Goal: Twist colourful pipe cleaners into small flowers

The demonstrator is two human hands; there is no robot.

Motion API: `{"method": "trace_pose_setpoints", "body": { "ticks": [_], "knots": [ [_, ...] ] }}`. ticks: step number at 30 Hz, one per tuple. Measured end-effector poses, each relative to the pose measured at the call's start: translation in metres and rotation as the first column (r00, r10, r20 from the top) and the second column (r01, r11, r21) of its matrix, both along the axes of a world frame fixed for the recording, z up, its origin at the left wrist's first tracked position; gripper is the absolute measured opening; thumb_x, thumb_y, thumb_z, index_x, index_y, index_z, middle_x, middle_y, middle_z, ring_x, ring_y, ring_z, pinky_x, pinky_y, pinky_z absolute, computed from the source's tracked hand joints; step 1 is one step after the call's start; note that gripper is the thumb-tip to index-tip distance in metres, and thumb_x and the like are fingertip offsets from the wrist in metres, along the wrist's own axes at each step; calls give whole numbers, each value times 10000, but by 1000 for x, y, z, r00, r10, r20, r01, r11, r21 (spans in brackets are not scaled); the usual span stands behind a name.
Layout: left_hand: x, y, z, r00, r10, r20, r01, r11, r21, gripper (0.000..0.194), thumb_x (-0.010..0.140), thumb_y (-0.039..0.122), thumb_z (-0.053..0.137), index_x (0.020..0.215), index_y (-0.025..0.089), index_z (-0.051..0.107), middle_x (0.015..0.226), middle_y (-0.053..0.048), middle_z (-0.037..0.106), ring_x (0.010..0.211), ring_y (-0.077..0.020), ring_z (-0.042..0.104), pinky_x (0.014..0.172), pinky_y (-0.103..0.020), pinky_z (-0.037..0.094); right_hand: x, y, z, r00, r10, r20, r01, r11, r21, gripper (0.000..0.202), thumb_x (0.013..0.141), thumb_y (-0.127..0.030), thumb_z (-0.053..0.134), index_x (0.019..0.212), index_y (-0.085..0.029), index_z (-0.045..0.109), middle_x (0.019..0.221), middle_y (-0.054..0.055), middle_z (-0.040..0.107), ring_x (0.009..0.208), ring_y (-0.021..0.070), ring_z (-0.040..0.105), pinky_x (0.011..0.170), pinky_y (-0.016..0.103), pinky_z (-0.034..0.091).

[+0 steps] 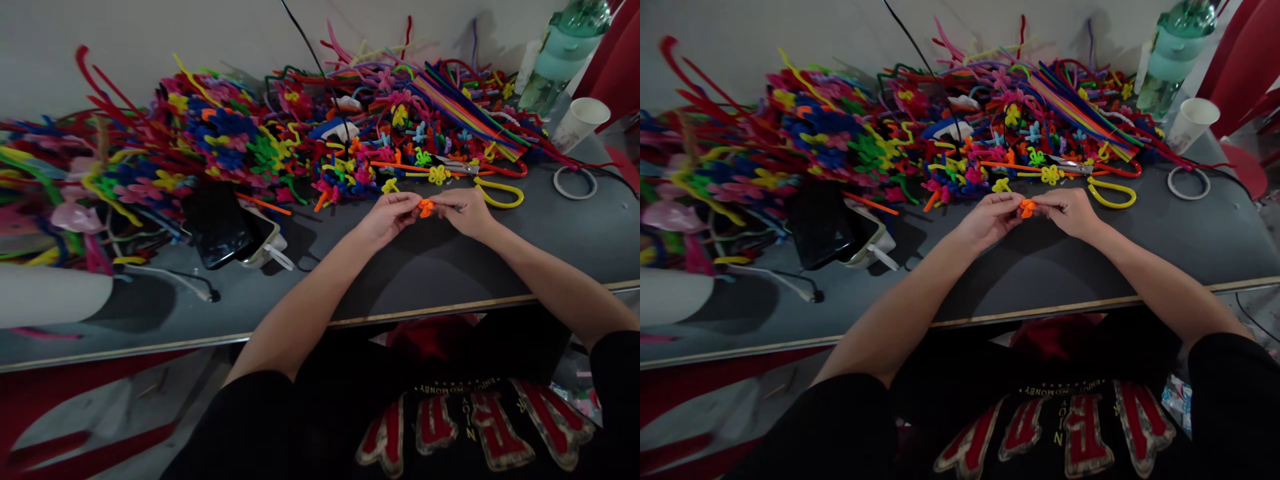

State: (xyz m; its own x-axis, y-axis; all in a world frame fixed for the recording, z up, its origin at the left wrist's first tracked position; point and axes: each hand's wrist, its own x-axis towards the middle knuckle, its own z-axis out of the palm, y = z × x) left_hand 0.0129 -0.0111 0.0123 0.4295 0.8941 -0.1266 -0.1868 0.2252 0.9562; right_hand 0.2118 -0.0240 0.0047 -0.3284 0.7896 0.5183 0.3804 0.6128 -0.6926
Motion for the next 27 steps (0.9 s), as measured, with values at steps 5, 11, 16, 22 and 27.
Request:
{"method": "trace_pose_setpoints", "body": {
  "ticks": [5,11,16,22,27],
  "knots": [
    [2,-1,-1,998,69,-3,-68,997,28,193,758,372,789,767,191,721,638,-1,613,552,-87,543,446,-189,361,0,-1,5,1000,-4,-26,2,999,-52,313,926,-451,607,920,-204,799,753,40,757,571,117,625,597,257,517],
    [-1,-4,5,976,196,-98,-124,863,489,305,742,508,810,725,208,757,834,-56,737,753,-155,658,630,-276,498,-2,-2,11,996,77,-41,-82,986,-148,363,913,-506,608,865,-188,778,721,34,740,565,105,614,572,235,509],
    [-6,-5,12,949,242,-204,-66,782,620,273,747,474,814,678,217,752,809,-51,741,716,-148,645,624,-289,452,-3,-3,10,988,131,-86,-148,959,-240,406,890,-552,622,857,-175,770,709,36,731,553,99,604,545,229,503],
    [-9,-4,14,934,242,-262,18,701,713,248,770,460,787,717,220,763,830,-55,749,760,-164,649,626,-287,421,-1,-2,13,983,161,-94,-182,938,-296,380,885,-519,637,860,-166,776,701,39,731,557,94,609,549,218,499],
    [-10,-2,13,928,212,-306,43,755,654,216,802,390,752,687,207,748,846,-62,750,753,-169,651,641,-292,446,2,0,13,980,199,-15,-194,937,-291,276,893,-399,637,839,-169,780,674,26,730,569,100,635,578,213,498]
  ]
}}
